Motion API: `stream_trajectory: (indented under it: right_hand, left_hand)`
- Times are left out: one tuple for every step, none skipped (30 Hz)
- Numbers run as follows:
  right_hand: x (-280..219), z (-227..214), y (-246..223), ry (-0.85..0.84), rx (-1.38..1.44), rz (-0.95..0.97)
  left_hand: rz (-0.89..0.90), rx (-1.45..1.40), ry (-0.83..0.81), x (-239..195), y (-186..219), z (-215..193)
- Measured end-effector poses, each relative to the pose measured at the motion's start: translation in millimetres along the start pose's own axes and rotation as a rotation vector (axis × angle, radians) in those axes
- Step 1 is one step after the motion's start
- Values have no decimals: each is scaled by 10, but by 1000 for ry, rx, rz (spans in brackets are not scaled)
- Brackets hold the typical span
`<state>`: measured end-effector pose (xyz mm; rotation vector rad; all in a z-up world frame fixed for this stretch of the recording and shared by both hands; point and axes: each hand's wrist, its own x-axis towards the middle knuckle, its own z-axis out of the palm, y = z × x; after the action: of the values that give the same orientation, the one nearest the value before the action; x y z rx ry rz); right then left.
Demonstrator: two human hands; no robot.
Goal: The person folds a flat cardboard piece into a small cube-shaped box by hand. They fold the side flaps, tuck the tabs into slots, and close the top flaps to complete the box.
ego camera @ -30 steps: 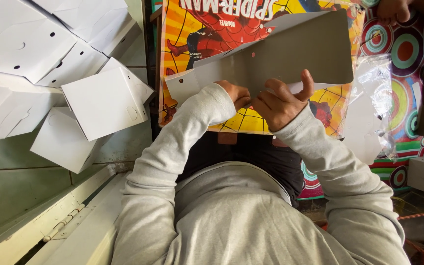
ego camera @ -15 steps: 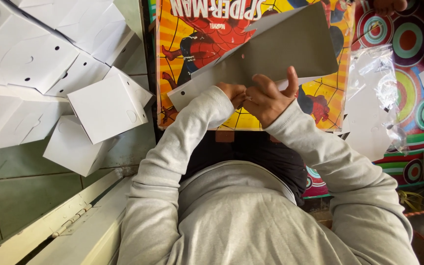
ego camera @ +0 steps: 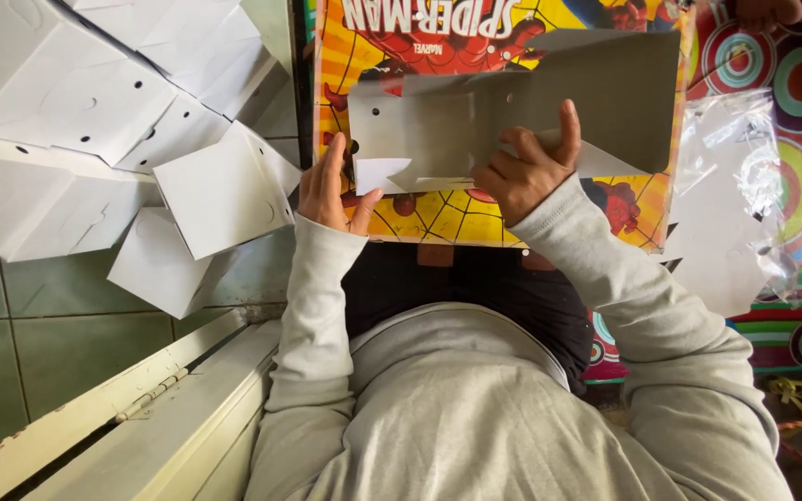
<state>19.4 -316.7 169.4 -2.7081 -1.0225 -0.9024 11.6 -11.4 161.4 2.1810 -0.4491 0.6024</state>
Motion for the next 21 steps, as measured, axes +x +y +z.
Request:
stream_trajectory:
  right_hand:
    - [25, 28, 15, 7, -1, -2]
    - [10, 28, 15, 1, -5, -5]
    - [-8, 29, 19, -5, -9, -8]
    - [-10, 29, 16, -5, -16, -4]
    - [-12, 27, 18, 6, -27, 1]
    - [-11, 28, 16, 18, -37, 8]
    - [0, 15, 32, 20, -43, 15]
    - [7, 9, 34, 10, -46, 35]
    - [15, 5, 35, -1, -49, 54]
    - [58, -39, 31, 2, -52, 62]
    - [101, -81, 27, -5, -82, 47]
    - [132, -128, 10, -16, -107, 33]
    - [147, -117, -6, -17, -106, 39]
    - [166, -105, -21, -15, -98, 18]
    - [189, -95, -37, -12, -89, -3]
    - [188, -83, -44, -10, -90, -2]
    - [188, -73, -51, -39, -87, -6]
    - [185, -65, -57, -68, -86, -9]
    - [195, -67, -51, -65, -90, -6]
    - [194, -71, -53, -63, -81, -12]
    - [193, -71, -53, -62, -71, -17]
  left_hand:
    - [5, 4, 3, -19, -93, 68]
    - [32, -24, 22, -65, -166, 147]
    - [58, -52, 40, -110, -238, 233]
    - [64, -57, 38, -179, -373, 330]
    - [68, -47, 47, -244, -505, 430]
    - [72, -36, 54, -302, -640, 521]
    - [80, -40, 50, -251, -554, 477]
    - [56, -150, 68, -215, -473, 423]
    - [32, -259, 85, -179, -394, 369]
    - [38, -261, 80, -128, -297, 323]
    - [73, -203, 28, -78, -202, 277]
    - [102, -144, -25, -55, -96, 225]
    - [103, -145, -32, 12, -1, 236]
    - [142, -25, -4, 76, 95, 246]
    - [182, 95, 24, 141, 191, 253]
    - [184, 95, 23, 166, 225, 289]
    - [206, 127, 25, 192, 261, 323]
    - [231, 156, 27, 220, 297, 362]
    - [236, 155, 27, 234, 297, 398]
    - [265, 161, 28, 240, 300, 433]
    - [295, 167, 29, 246, 301, 471]
